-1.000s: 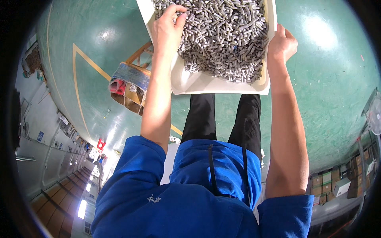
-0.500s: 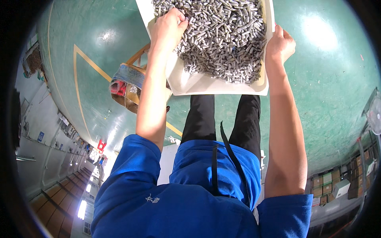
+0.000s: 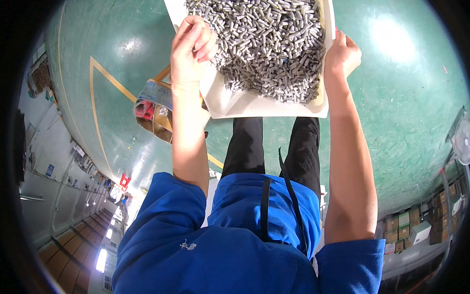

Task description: The person sorts through small metal parts in a tray by hand.

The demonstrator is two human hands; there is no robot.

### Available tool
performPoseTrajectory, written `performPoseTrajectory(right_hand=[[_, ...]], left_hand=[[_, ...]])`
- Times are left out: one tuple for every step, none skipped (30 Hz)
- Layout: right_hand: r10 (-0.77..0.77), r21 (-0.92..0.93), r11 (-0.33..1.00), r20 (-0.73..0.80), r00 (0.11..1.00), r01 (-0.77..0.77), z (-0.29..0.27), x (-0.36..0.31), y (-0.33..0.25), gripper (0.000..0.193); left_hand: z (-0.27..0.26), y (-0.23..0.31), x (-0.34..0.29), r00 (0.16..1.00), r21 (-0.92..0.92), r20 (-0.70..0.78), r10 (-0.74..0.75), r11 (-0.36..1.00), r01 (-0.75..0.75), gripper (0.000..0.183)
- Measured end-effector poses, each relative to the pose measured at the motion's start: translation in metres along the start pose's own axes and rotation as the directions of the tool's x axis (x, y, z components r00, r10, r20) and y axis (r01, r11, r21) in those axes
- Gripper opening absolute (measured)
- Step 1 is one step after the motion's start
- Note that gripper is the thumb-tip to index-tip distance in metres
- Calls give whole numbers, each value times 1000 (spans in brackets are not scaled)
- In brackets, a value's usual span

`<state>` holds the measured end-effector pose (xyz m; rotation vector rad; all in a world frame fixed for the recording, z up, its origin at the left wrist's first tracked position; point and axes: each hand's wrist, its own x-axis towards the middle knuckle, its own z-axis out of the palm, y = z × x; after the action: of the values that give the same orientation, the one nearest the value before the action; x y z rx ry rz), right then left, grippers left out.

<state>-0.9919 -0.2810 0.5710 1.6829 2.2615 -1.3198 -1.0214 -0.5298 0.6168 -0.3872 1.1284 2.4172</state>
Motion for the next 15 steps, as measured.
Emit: performPoseTrajectory(right_hand=[[0, 0, 1000, 0, 1000, 0, 0, 0, 0, 31], [-6, -10, 1000, -13, 1000, 6, 0, 1, 0, 31], [-14, -19, 1000, -25, 1000, 13, 0, 2, 0, 31], [-13, -19, 1000, -26, 1000, 13, 0, 3, 1, 31], [-16, -9, 1000, -19, 1000, 15, 0, 5, 4, 31], [-19, 2, 1000, -10, 1000, 19, 0, 5, 4, 32], [-19, 1, 1000, -10, 1000, 19, 0, 5, 4, 32], [-21, -21, 1000, 12, 1000, 22, -1, 6, 3, 32], [-22, -44, 999, 32, 999, 23, -1, 6, 3, 32], [-21, -44, 999, 33, 999, 22, -1, 6, 2, 32], [-10, -31, 999, 21, 1000, 10, 0, 5, 1, 32], [2, -20, 1000, 4, 1000, -2, -1, 6, 1, 32], [3, -21, 1000, 1, 1000, -3, -2, 7, 2, 32], [-28, -7, 1000, -19, 999, 28, -1, 8, 4, 32], [-59, 6, 998, -37, 998, 59, -1, 9, 5, 32]], left_hand=[[-1, 1, 2, 999, -47, 43, -25, 999, 27, 7], [-1, 0, 3, 999, -47, 43, -26, 998, 28, 7], [1, -2, 4, 998, -15, 37, -57, 998, 57, 8], [2, -3, 6, 996, 16, 31, -87, 996, 87, 8], [-3, -6, 10, 993, 24, 43, -108, 994, 107, 11], [-5, -10, 12, 993, 24, 42, -107, 994, 106, 11], [-5, -15, 15, 992, 414, -103, -67, 904, 104, 12], [-5, -22, 19, 975, 733, -219, 28, 665, 145, 13], [3, -33, 23, 911, 902, -46, 409, 409, -138, 13], [5, -36, 22, 911, 948, -103, 399, 316, -31, 13], [7, -37, 21, 919, 967, -88, 385, 253, -14, 13], [9, -40, 21, 927, 982, -71, 368, 191, 0, 14], [10, -45, 22, 918, 994, -38, 396, 105, -4, 15], [11, -48, 23, 907, 1000, -2, 420, 17, -5, 16], [12, -47, 24, 929, 1000, -26, 369, 26, 18, 16]])
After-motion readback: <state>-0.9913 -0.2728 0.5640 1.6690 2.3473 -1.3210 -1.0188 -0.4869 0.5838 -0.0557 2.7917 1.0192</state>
